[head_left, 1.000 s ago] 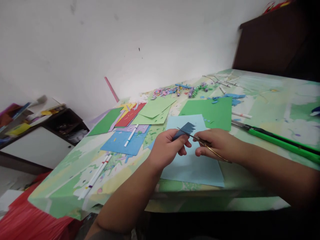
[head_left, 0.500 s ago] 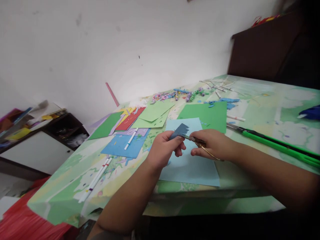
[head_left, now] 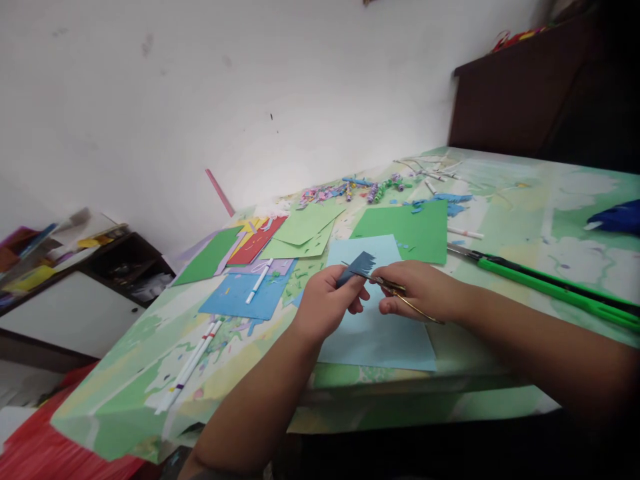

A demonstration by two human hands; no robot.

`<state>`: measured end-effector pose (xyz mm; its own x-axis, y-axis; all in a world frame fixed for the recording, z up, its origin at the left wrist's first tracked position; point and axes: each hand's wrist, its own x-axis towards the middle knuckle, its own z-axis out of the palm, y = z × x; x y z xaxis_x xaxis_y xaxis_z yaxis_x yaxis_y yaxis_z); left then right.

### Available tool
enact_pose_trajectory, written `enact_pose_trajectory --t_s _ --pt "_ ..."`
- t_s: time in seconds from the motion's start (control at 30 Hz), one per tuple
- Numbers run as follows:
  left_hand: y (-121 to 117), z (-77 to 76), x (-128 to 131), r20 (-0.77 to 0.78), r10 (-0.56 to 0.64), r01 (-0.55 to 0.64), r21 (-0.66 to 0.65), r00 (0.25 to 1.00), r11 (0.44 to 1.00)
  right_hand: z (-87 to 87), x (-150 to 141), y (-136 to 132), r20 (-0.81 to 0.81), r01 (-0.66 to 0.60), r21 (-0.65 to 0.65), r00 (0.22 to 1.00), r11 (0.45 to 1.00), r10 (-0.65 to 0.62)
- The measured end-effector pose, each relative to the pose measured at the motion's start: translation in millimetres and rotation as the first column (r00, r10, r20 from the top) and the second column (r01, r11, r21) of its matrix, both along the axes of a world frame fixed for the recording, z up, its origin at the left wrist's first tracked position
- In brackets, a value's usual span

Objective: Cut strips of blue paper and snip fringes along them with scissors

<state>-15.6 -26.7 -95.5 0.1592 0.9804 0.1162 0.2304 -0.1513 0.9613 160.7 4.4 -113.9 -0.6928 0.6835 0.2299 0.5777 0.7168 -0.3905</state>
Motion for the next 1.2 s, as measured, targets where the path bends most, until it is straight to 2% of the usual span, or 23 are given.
enact_pose_trajectory --t_s 0.13,0.27,0.53,0.7,1.0,1.2 --pt "0.6 -1.0 1.1 0.012 -0.021 0.022 -0.005 1.0 1.0 -0.3 -0.9 0.2 0.015 0.049 0.075 0.999 0.996 -0.051" --pt "2.2 -3.0 1.6 0.017 -0.023 0.023 -0.002 1.0 1.0 0.1 -0.6 0.0 0.027 0.057 0.081 0.998 0.995 -0.059" --pt "-1.9 -4.0 3.0 -0.136 0.03 -0.025 0.043 0.99 0.999 -1.5 2.3 2.5 0.035 0.061 0.082 0.997 0.995 -0.064" --pt "-3.4 -2.9 4.3 -0.083 0.016 -0.014 0.017 0.996 1.0 -1.2 3.3 3.1 0.01 0.059 0.067 0.998 0.996 -0.06" --pt "-0.1 -3.5 3.7 0.073 -0.061 0.062 -0.017 0.995 0.998 -2.6 3.7 6.6 -0.029 0.069 0.112 0.997 0.991 -0.066" --pt "4.0 0.0 -0.5 0.027 -0.117 0.118 -0.081 0.993 0.99 -2.0 1.5 8.8 0.007 0.11 0.079 0.994 0.991 -0.111"
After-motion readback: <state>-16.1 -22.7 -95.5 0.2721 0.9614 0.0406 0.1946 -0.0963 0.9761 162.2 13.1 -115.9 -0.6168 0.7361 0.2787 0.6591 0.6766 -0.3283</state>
